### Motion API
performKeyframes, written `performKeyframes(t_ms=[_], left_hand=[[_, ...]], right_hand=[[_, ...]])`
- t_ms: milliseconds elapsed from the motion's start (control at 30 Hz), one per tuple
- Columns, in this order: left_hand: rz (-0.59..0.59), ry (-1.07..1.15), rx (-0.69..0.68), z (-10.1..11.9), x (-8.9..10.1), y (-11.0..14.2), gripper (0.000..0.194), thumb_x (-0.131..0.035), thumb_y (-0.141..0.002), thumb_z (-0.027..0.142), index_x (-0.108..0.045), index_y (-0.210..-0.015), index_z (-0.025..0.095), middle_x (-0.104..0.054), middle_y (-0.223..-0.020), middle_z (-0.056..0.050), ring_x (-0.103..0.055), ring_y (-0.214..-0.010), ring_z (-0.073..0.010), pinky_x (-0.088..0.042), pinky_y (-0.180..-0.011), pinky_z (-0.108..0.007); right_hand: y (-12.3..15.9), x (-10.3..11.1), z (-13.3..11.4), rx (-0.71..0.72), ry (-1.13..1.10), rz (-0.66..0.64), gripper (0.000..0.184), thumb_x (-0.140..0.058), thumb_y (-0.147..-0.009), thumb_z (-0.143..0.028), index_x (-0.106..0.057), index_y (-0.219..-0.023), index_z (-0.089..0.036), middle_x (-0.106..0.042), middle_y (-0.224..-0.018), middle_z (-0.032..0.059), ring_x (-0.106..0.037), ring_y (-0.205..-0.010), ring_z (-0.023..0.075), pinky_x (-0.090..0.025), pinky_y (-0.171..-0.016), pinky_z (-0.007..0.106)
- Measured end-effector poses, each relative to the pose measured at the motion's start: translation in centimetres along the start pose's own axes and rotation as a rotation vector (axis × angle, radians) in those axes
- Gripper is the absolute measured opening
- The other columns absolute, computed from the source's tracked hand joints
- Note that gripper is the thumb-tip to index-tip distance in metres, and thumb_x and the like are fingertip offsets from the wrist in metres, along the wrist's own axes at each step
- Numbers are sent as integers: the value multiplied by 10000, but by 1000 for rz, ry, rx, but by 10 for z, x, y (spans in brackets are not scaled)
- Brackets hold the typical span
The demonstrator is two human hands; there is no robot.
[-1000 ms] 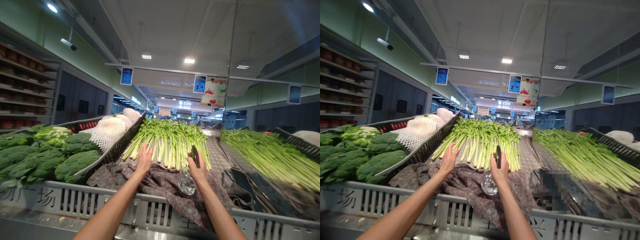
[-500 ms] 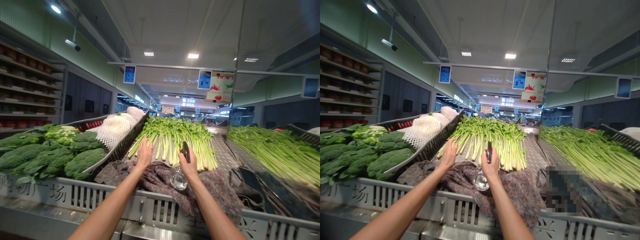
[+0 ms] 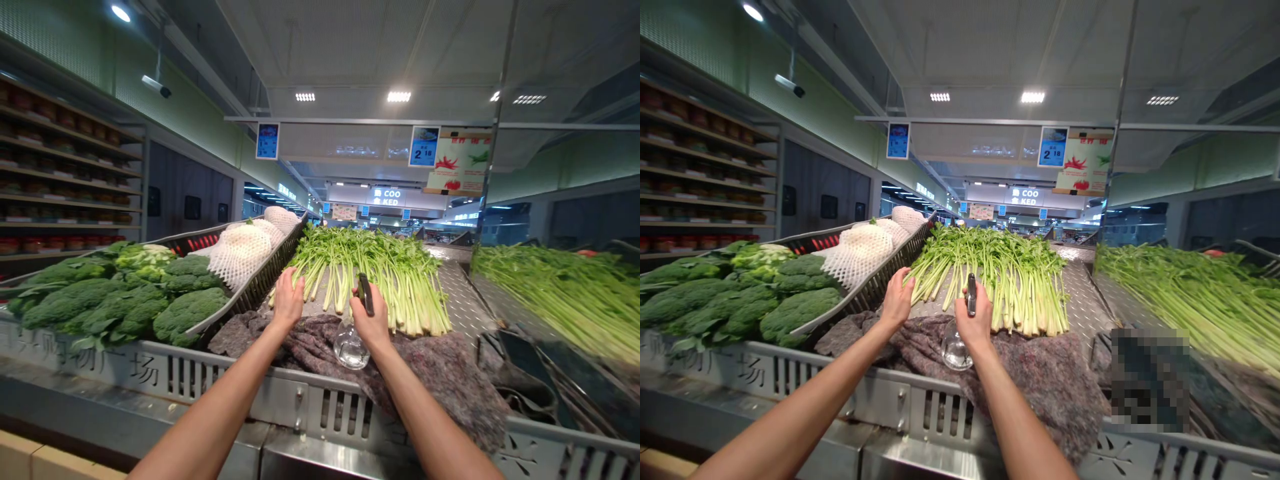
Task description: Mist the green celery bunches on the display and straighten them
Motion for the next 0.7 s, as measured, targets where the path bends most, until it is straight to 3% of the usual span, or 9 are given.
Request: performKeyframes(t_ms=[200,433,700], left_hand=[[15,-16,12,-8,6,-4,378,-315,-794,363,-459,-1076,156,-488,-1137,-108,-419,-1100,-224,-311,-959,-404],[26,-69,9,-14,14,-12,416,-287,-806,376,-446,-1101,130,-488,-1134,-124,-421,-1088,-231,-317,-951,-399],[34,-109,2,-13,21,-22,411,-291,-805,373,-448,-1105,140,-490,-1137,-118,-425,-1092,-230,-319,-951,-394]], right_hand=[[0,-19,-6,-22,-21,-42,216,-452,-667,-275,-530,-847,-185,-529,-648,-26,-485,-574,120,-369,-557,230],[13,-53,-17,33,-64,-184,128,-446,-667,-238,-511,-767,-194,-545,-658,-25,-500,-589,120,-376,-581,230],[0,-40,-20,47,-46,-49,202,-447,-670,-248,-525,-847,-190,-542,-662,-24,-492,-591,120,-367,-574,230]])
Point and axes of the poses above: each hand's wrist, its own y-axis away from the middle knuckle, its own x-axis out of the back of the hand, z = x × y, the point moved 9 cm from there along -y, towards the middle knuckle
